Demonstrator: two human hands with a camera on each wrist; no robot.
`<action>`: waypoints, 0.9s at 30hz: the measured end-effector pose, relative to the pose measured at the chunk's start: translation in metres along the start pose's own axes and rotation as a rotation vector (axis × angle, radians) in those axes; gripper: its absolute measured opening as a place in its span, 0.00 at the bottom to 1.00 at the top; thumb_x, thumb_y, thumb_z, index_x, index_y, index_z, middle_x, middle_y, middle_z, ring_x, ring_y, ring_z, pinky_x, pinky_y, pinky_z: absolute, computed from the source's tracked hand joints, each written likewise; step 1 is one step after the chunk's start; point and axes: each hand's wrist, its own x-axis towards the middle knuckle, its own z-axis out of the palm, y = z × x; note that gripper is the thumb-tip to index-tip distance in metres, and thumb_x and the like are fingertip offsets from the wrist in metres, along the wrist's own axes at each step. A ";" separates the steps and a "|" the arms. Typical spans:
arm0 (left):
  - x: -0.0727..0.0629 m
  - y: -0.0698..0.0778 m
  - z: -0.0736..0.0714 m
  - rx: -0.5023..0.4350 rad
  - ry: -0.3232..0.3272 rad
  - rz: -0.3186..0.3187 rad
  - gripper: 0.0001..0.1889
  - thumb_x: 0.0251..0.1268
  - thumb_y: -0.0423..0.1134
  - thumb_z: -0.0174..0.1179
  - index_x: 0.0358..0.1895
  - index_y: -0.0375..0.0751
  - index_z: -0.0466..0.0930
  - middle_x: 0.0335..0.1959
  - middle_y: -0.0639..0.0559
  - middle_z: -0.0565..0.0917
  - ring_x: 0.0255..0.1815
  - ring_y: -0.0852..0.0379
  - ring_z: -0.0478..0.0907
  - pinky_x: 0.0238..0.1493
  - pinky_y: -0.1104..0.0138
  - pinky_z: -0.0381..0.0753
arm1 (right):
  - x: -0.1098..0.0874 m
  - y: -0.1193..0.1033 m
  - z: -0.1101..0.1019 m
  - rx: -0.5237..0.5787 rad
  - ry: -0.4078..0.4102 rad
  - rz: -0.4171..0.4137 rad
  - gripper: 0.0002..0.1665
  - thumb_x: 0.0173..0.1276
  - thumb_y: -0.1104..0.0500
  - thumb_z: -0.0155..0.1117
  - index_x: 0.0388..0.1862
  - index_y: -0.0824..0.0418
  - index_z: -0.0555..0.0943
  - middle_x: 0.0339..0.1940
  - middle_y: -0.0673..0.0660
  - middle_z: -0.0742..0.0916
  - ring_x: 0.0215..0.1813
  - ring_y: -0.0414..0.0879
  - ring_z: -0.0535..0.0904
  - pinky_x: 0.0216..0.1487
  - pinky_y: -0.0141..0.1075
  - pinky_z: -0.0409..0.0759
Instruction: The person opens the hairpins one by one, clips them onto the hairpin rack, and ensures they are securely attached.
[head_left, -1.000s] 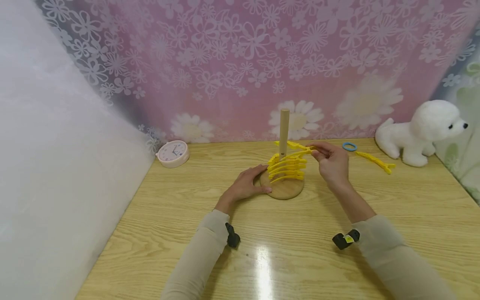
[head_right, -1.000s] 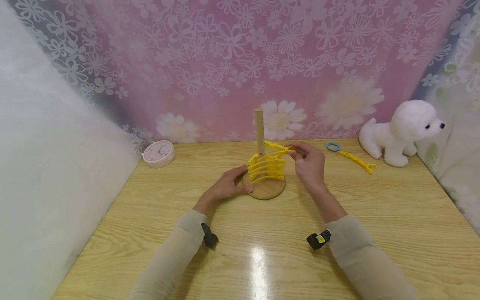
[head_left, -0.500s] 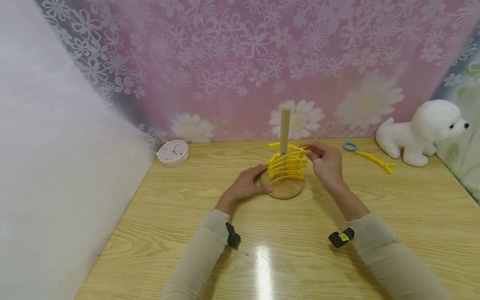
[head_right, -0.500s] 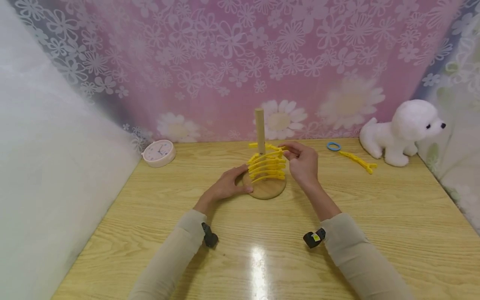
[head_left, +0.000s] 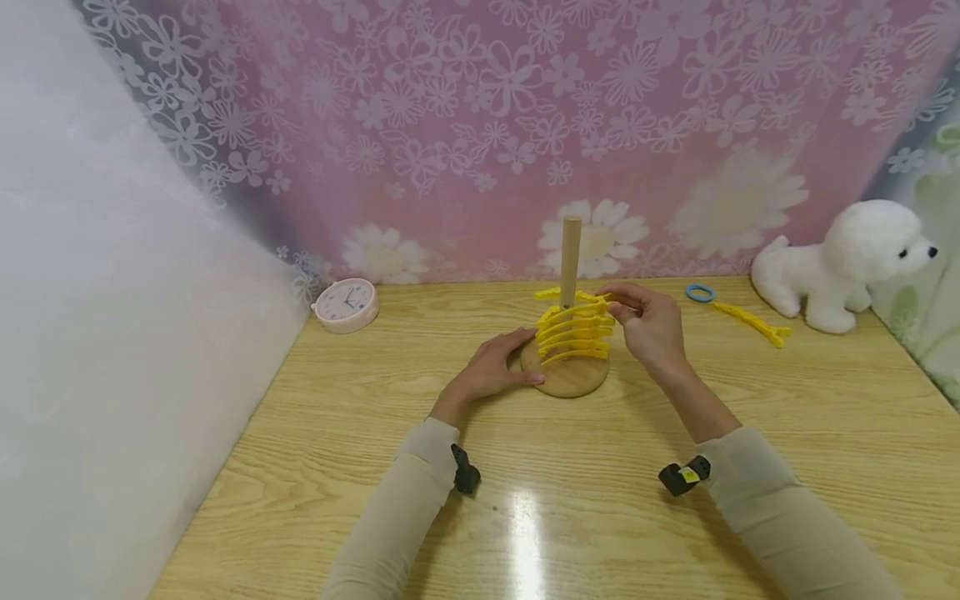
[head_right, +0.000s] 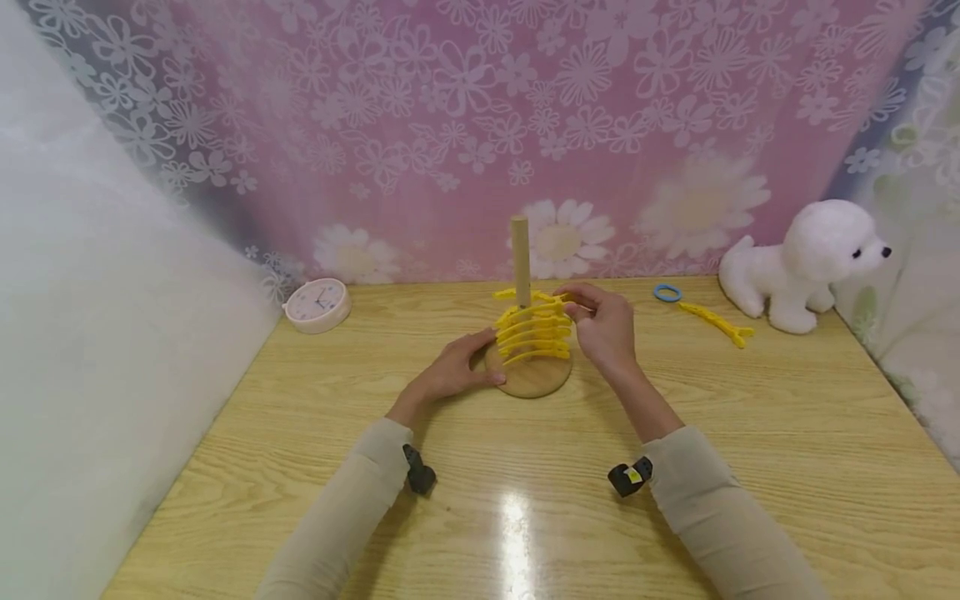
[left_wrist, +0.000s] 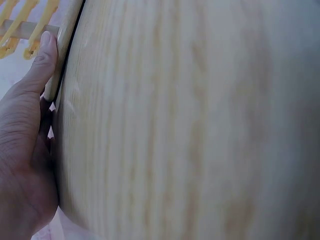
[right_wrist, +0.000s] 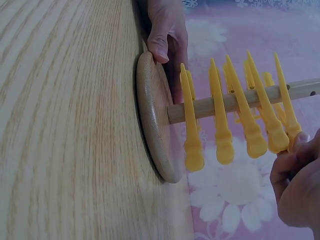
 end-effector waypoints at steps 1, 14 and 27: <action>0.000 0.000 0.000 -0.001 0.001 -0.002 0.47 0.66 0.64 0.67 0.84 0.66 0.53 0.85 0.57 0.56 0.85 0.49 0.50 0.83 0.47 0.49 | 0.000 0.000 -0.001 0.014 -0.010 -0.002 0.12 0.79 0.64 0.62 0.54 0.61 0.88 0.52 0.66 0.90 0.18 0.39 0.76 0.12 0.32 0.66; 0.000 0.001 0.001 -0.013 0.000 -0.002 0.47 0.66 0.63 0.68 0.84 0.65 0.53 0.85 0.55 0.56 0.85 0.48 0.49 0.83 0.46 0.48 | -0.001 0.000 -0.005 0.035 -0.097 -0.004 0.15 0.79 0.67 0.60 0.59 0.63 0.85 0.60 0.68 0.87 0.06 0.48 0.66 0.11 0.37 0.70; 0.000 0.000 0.000 -0.011 -0.003 0.003 0.46 0.67 0.64 0.67 0.84 0.65 0.54 0.85 0.56 0.56 0.85 0.48 0.50 0.83 0.46 0.48 | -0.004 0.002 -0.006 0.051 -0.168 -0.029 0.16 0.81 0.63 0.59 0.62 0.62 0.84 0.65 0.68 0.84 0.10 0.49 0.73 0.17 0.44 0.80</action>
